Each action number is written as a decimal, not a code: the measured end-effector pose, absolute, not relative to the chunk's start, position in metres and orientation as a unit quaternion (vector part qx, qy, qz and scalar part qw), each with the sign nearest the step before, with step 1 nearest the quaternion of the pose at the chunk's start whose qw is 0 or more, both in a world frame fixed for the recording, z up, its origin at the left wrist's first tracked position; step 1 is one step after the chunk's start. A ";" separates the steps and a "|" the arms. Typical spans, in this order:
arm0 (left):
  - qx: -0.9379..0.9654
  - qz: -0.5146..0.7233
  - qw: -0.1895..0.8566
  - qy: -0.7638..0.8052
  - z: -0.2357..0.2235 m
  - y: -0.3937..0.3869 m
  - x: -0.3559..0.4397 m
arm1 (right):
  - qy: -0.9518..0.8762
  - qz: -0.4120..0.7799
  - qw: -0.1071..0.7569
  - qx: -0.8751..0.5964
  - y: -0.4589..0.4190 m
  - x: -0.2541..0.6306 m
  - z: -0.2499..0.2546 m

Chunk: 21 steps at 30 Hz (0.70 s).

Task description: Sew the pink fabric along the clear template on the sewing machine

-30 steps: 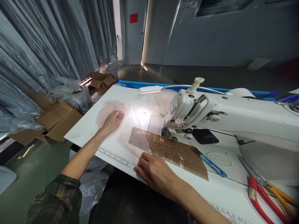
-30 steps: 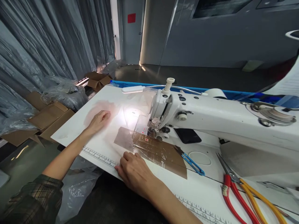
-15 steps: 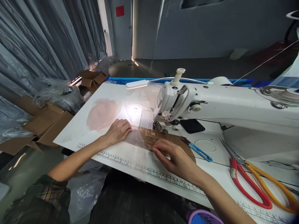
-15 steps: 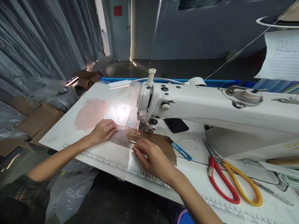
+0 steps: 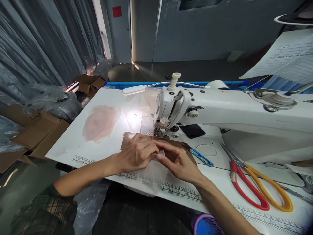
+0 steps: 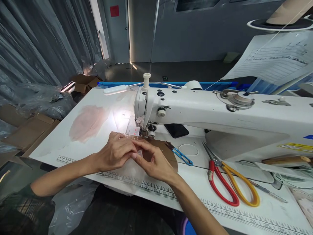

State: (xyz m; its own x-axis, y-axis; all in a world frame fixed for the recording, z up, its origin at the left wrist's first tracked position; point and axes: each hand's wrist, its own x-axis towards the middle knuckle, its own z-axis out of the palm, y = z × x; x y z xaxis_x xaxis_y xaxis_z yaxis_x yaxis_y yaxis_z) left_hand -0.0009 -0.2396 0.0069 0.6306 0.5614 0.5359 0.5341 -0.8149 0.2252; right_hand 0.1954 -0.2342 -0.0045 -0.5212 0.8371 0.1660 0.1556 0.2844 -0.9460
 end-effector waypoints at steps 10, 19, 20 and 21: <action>0.654 0.235 0.561 0.450 0.032 -0.270 -0.044 | -0.731 0.645 0.103 -0.198 -0.247 0.212 0.013; 0.836 0.135 0.170 0.504 0.007 -0.199 -0.061 | -0.725 0.411 0.149 -0.532 -0.204 0.203 -0.018; 0.848 0.112 0.133 0.501 0.005 -0.190 -0.060 | -0.742 0.359 0.159 -0.544 -0.201 0.202 -0.019; 0.857 0.099 0.097 0.496 0.004 -0.181 -0.058 | -0.756 0.320 0.168 -0.546 -0.200 0.201 -0.020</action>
State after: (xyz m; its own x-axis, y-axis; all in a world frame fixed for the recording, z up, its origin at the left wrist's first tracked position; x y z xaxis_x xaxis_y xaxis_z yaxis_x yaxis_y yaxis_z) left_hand -0.0583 -0.1808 0.0035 0.4877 0.8699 0.0734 0.8313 -0.4884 0.2652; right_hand 0.2011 -0.1999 -0.0198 -0.3484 0.9326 -0.0945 0.7178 0.2005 -0.6668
